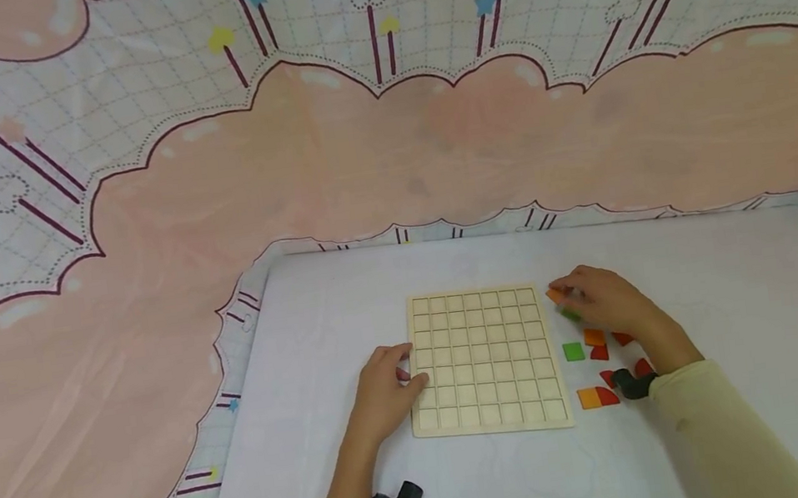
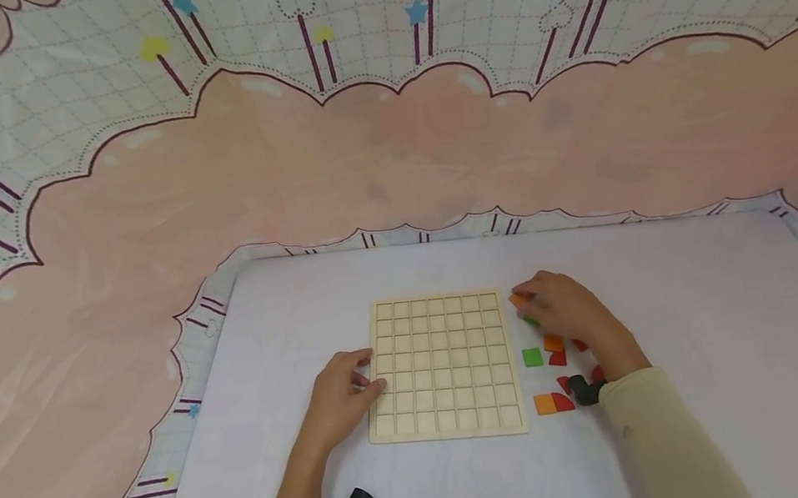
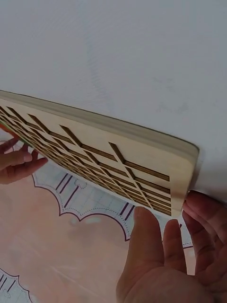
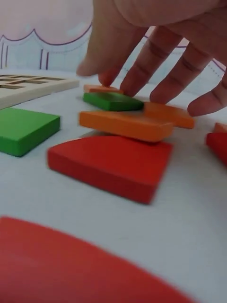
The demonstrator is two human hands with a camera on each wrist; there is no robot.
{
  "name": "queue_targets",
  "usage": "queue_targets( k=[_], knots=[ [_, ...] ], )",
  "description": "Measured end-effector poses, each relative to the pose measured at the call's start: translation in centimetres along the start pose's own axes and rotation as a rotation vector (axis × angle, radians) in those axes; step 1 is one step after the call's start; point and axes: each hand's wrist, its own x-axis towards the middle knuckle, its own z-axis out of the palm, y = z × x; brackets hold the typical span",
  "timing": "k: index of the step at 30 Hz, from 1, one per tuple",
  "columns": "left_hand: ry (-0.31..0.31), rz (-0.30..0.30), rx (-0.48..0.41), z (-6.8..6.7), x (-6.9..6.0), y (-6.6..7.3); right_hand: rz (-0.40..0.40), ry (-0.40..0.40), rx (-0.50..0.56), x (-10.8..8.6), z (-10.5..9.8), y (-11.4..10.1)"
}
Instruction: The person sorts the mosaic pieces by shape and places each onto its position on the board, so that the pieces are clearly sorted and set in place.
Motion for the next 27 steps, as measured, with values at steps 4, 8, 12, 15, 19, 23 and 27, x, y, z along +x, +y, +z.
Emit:
queue_targets(
  k=[4, 8, 12, 15, 19, 23, 27],
  knots=[
    [-0.037, 0.019, -0.01, 0.2, 0.0, 0.1, 0.029, 0.018, -0.005, 0.4, 0.2, 0.0],
    [-0.07, 0.053, -0.031, 0.2, 0.1, -0.2, 0.082, 0.011, 0.025, 0.6, 0.2, -0.1],
    [-0.058, 0.099, -0.011, -0.1, 0.7, -0.8, 0.118, -0.001, 0.057, 0.9, 0.2, -0.2],
    [-0.056, 0.124, 0.03, -0.3, 1.2, -1.1, 0.144, -0.004, 0.072, 1.0, 0.2, -0.4],
    [-0.066, 0.142, 0.09, -0.6, 1.7, -1.5, 0.16, -0.011, 0.084, 0.9, 0.2, -0.6],
    [-0.08, 0.177, 0.159, -0.8, 1.9, -1.8, 0.14, 0.031, 0.11, 0.7, 0.2, -0.9],
    [-0.084, 0.222, 0.198, -0.9, 2.1, -2.4, 0.086, 0.11, 0.207, 0.8, 0.3, -1.7]
  ],
)
